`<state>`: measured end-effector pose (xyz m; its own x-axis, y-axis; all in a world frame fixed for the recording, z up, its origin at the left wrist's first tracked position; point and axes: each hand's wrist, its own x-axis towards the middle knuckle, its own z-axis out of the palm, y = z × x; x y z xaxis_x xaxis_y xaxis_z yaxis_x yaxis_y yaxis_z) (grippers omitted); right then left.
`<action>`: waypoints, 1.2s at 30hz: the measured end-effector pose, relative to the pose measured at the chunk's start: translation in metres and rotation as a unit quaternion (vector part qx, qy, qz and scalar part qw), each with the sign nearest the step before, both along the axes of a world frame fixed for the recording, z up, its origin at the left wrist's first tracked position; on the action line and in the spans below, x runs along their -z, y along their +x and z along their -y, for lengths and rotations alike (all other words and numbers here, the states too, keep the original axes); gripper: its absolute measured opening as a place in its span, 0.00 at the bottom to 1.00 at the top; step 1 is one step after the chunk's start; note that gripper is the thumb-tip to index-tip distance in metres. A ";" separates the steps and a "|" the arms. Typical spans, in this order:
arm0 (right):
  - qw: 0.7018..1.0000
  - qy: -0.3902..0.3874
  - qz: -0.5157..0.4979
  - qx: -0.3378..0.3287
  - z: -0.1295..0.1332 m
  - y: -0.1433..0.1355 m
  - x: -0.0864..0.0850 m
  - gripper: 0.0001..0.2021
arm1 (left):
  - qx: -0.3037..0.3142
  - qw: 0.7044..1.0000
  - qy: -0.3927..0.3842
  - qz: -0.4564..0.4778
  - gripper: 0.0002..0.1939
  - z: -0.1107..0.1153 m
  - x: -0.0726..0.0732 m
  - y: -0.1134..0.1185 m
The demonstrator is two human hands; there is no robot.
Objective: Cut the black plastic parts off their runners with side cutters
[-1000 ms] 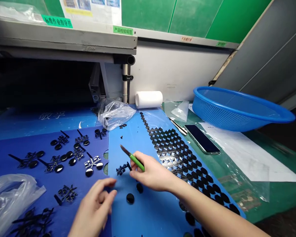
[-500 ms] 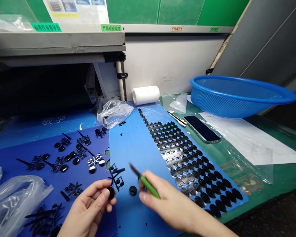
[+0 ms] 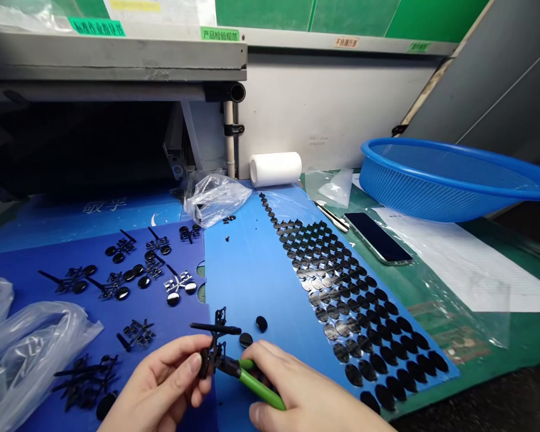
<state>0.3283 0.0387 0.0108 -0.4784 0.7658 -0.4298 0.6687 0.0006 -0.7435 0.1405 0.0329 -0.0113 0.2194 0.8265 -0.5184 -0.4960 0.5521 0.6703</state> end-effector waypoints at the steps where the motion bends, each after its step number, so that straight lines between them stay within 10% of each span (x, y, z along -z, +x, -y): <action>1: 1.000 -0.005 0.002 -0.003 0.000 0.000 -0.001 0.16 | 0.004 1.000 -0.003 -0.002 0.16 0.000 0.000 -0.001; 26: 0.994 0.040 0.076 -0.064 0.000 -0.009 0.014 0.27 | -0.016 0.998 -0.045 0.031 0.12 0.011 0.012 -0.021; 36: 0.983 0.084 0.126 -0.100 -0.016 -0.022 0.009 0.10 | -0.014 0.994 -0.002 -0.109 0.13 0.012 0.025 -0.033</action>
<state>0.3063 0.0549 0.0020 -0.5223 0.7372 -0.4286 0.8051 0.2608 -0.5327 0.1079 0.0206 -0.0361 0.0775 0.8284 -0.5548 -0.3547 0.5429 0.7612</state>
